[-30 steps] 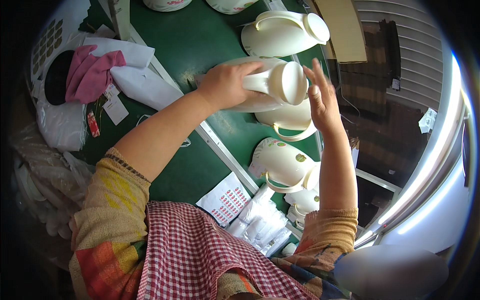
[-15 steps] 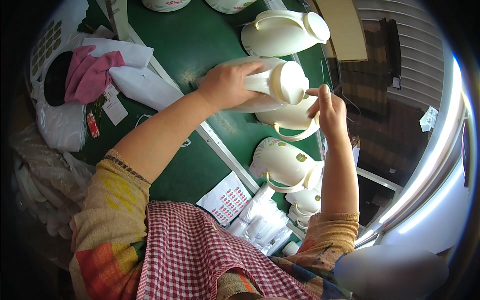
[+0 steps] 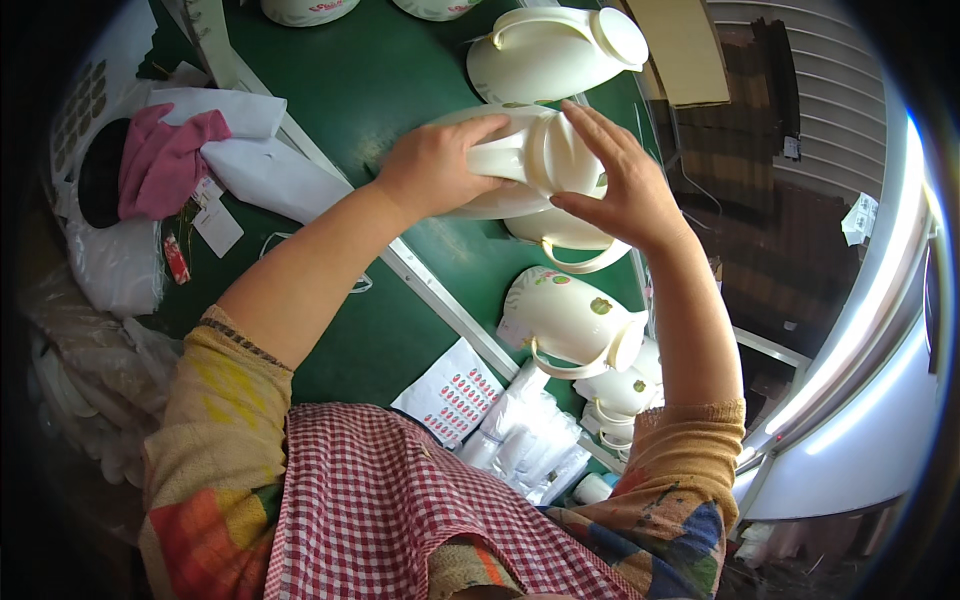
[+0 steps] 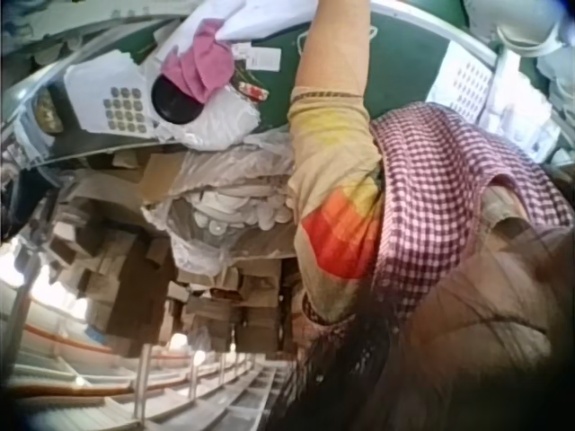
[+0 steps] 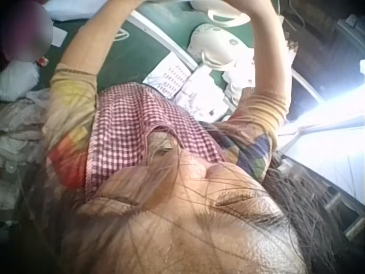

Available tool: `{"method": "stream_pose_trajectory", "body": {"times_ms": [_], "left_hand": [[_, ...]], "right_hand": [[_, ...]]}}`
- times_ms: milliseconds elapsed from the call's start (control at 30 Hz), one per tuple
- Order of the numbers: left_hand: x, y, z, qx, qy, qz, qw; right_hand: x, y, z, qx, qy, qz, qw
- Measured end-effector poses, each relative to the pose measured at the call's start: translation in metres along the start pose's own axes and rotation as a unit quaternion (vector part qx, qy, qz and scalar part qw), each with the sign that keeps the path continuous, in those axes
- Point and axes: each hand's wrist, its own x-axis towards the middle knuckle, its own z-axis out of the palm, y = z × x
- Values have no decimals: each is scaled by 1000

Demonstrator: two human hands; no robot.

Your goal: The person assembles white plastic pitchers by attaching lids and applying small round stickers to the body. They handle pitchers and lids one at a time, place stickers from a sheet onto each pitcher, and set the finished units aside on the table.

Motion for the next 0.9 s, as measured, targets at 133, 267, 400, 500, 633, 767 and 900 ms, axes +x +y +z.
{"method": "stream_pose_trajectory", "body": {"times_ms": [133, 267, 400, 500, 633, 767, 900], "left_hand": [[0, 4, -6, -5, -12, -31, 999], [0, 2, -5, -8, -9, 7, 1000], [-6, 3, 7, 5, 9, -11, 1000], [-27, 25, 21, 21, -7, -65, 998], [-78, 63, 47, -67, -124, -116, 983], [-85, 50, 33, -29, -185, -60, 980], [24, 17, -13, 12, 79, 195, 978]], "right_hand": [[23, -23, 4, -95, -116, 220, 964], [8, 21, 11, -53, -5, -144, 988], [-5, 12, 39, -69, 52, -52, 995], [-15, -5, 54, -66, 118, 58, 989], [-35, -25, 55, -70, 123, 142, 980], [-32, -20, 38, -1, 33, 158, 987], [5, 82, 10, -93, 173, 125, 973]]}}
